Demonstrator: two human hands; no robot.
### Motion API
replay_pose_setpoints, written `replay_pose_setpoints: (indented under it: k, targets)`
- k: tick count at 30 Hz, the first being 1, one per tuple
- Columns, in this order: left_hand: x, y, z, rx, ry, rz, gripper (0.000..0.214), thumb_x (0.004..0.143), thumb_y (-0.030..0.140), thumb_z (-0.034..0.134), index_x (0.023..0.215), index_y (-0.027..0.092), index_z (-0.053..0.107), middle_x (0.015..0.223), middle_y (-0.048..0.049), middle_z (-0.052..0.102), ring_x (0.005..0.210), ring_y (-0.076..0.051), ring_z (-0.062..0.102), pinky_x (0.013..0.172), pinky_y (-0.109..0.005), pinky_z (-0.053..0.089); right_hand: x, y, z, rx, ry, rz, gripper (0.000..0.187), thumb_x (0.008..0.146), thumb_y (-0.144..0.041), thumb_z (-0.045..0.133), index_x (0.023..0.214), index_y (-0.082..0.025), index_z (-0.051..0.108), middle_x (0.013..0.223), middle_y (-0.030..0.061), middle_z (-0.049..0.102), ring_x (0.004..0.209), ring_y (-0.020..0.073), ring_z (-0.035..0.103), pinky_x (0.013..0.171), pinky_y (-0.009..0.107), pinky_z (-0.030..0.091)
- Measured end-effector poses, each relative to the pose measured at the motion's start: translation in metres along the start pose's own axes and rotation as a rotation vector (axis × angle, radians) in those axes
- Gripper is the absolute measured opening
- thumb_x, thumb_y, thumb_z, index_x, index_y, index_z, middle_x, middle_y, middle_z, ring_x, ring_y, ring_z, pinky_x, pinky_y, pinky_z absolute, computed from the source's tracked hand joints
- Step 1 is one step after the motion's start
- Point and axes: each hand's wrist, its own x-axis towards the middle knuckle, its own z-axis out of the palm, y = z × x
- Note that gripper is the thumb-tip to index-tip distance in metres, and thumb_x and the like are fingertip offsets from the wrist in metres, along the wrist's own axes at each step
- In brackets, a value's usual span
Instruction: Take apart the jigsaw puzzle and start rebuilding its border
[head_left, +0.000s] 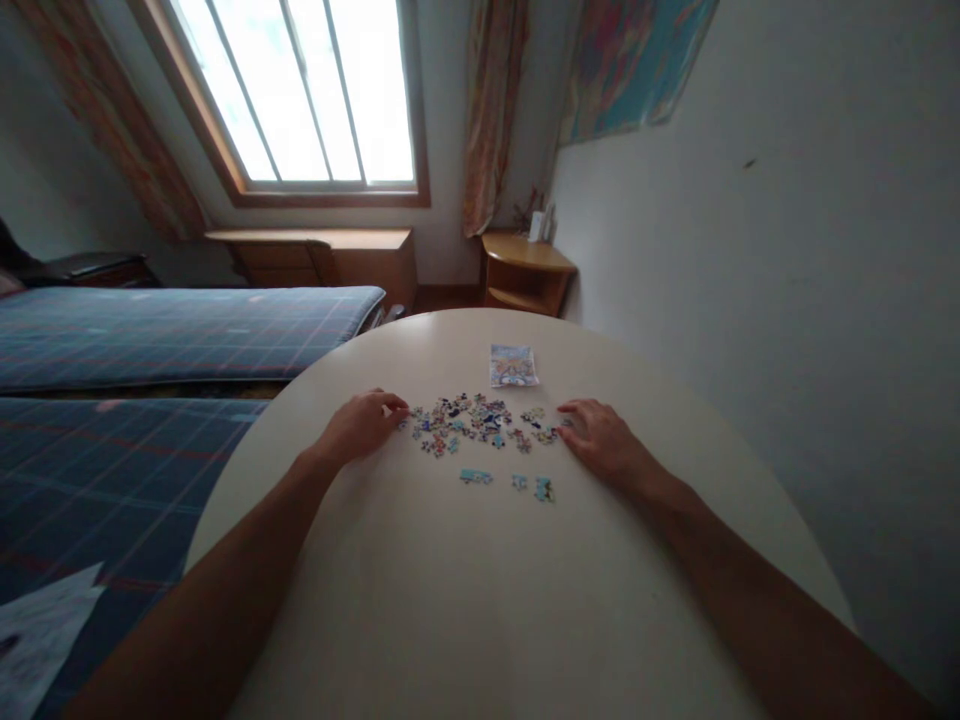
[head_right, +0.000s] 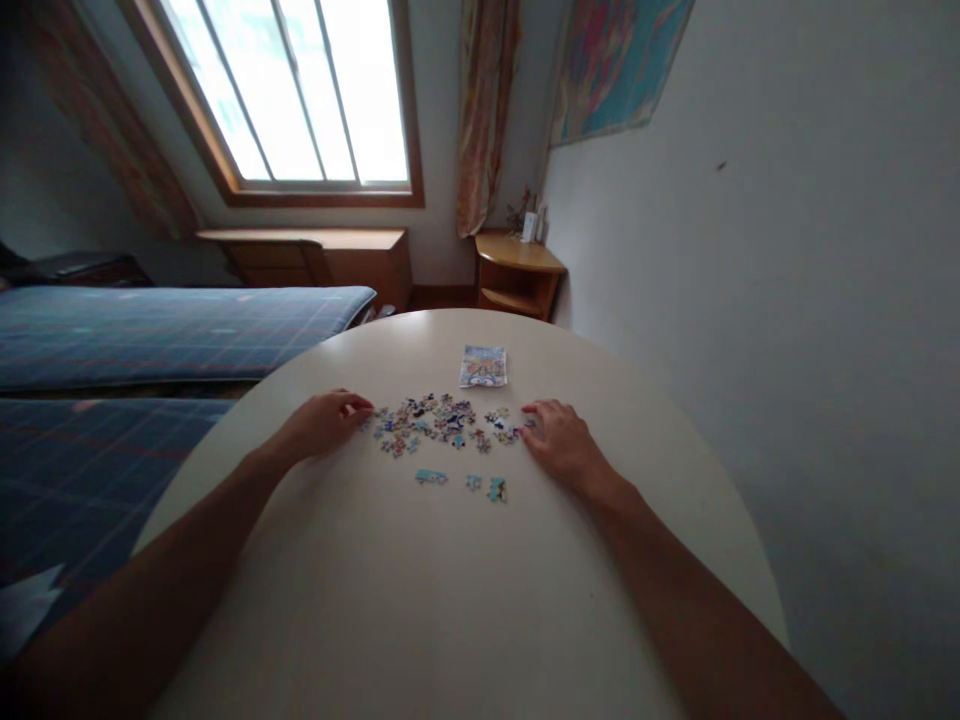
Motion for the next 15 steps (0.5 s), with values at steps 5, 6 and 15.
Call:
replay_pose_setpoints:
  k: [5, 6, 15]
  targets:
    - [0.0019, 0.0072, 0.0078, -0.026, 0.069, 0.009, 0.033, 0.088, 0.047, 0.055, 0.106, 0.026, 0.074, 0.100, -0.0037, 0.069, 0.084, -0.018, 0.064, 0.078, -0.028, 0.047, -0.0005, 0.0001, 0.0001, 0.004, 0.005, -0.010, 0.030, 0.088, -0.033, 0.055, 0.113, -0.019, 0.064, 0.123, 0.0131, 0.064, 0.115, 0.0300, 0.056, 0.103, 0.046, 0.043]
    - [0.0024, 0.0074, 0.0085, -0.020, 0.076, -0.010, 0.032, 0.088, 0.046, 0.055, 0.105, 0.026, 0.074, 0.099, -0.0036, 0.069, 0.083, -0.018, 0.064, 0.078, -0.028, 0.047, -0.0005, 0.0001, 0.0000, 0.003, 0.002, -0.012, 0.031, 0.088, -0.033, 0.055, 0.114, -0.018, 0.064, 0.123, 0.0134, 0.064, 0.115, 0.0300, 0.056, 0.103, 0.046, 0.043]
    - [0.0017, 0.0072, 0.0099, -0.050, 0.104, 0.056, 0.030, 0.090, 0.041, 0.055, 0.107, 0.024, 0.073, 0.105, -0.0057, 0.068, 0.085, -0.019, 0.064, 0.082, -0.030, 0.049, -0.0004, 0.0027, 0.0019, -0.004, -0.007, -0.026, 0.031, 0.089, -0.033, 0.054, 0.114, -0.017, 0.063, 0.124, 0.0139, 0.063, 0.116, 0.0292, 0.056, 0.103, 0.045, 0.042]
